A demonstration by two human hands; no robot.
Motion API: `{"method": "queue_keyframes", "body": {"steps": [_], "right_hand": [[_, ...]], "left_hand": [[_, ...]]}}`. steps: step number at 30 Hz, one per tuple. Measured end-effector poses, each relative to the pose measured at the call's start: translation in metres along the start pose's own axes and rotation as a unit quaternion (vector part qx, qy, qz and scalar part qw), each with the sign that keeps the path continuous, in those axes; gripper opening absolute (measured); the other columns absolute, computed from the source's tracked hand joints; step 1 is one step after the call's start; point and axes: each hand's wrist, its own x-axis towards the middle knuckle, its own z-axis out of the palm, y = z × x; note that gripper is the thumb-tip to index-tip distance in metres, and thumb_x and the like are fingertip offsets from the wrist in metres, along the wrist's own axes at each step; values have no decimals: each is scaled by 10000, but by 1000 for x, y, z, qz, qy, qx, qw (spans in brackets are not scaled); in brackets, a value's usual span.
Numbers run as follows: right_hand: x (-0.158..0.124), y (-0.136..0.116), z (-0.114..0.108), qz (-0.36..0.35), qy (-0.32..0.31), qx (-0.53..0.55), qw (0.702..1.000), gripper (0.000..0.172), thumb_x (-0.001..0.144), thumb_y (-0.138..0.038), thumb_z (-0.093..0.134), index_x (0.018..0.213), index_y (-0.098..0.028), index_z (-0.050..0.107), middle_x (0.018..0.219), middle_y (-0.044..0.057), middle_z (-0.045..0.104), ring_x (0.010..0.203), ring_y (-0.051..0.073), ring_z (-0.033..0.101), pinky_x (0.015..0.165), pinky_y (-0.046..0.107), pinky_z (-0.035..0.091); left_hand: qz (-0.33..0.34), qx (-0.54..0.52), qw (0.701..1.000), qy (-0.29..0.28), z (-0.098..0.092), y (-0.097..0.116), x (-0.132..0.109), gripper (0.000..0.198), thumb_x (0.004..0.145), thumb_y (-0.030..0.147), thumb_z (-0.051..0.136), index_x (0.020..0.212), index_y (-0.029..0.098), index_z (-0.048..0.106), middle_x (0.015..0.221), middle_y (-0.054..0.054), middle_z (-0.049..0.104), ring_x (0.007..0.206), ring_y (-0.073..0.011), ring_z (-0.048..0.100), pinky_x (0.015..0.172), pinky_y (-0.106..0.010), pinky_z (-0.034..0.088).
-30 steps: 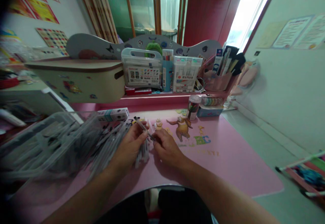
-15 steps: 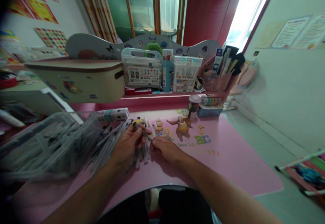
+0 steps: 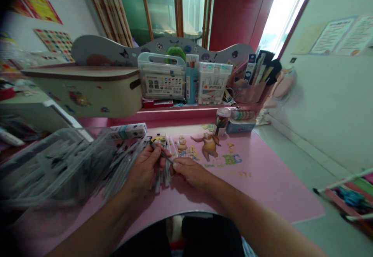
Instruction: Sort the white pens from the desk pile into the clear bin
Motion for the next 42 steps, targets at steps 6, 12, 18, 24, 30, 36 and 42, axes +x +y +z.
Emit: {"method": "queue_keyframes", "body": {"steps": [6,12,18,24,30,36,42], "right_hand": [[2,-5,-1,-80,-10,-105,991,418,891,-576,521,696,-207,500,591,-44,383,514,107,302,477,249,236],[2,-7,-3,-109,7,-220,969,374,958,-430,416,652,-217,436,610,-25,413,572,133,384,557,268,325],[0,-10,1,-136,39,-323,936,292,954,-273,379,670,-216,419,676,-13,449,660,143,429,651,274,364],[1,-9,1,-131,35,-296,945,277,953,-283,396,690,-210,439,678,-15,450,656,137,428,635,263,358],[6,-2,-5,-107,23,-247,963,329,963,-373,419,687,-200,462,660,-18,458,633,130,435,611,256,355],[6,-2,0,-132,63,-261,954,176,923,-213,454,905,-188,627,916,47,644,871,181,573,785,296,424],[4,1,1,-157,91,-351,919,240,967,-242,409,840,-181,604,849,33,634,798,168,566,760,286,408]], "left_hand": [[29,70,997,8,4,10,-7,216,883,424,595,893,209,578,611,50,565,461,-76,506,465,-178,443],[38,81,996,17,4,10,-7,204,893,402,585,880,199,590,598,46,562,461,-67,488,461,-161,414],[13,10,1000,16,2,3,-1,249,852,433,639,858,192,577,640,32,601,460,-62,462,443,-154,388],[38,79,996,21,5,10,-7,205,892,406,578,895,201,569,583,55,548,450,-73,477,445,-164,413],[53,107,993,20,5,10,-7,186,897,381,568,889,195,582,604,50,563,459,-67,485,429,-154,404],[59,113,990,53,8,3,-5,154,845,323,649,848,175,608,662,23,625,508,-67,546,465,-155,445],[58,98,992,53,12,3,-8,162,841,328,659,831,177,603,620,31,615,507,-80,566,475,-169,481]]}}
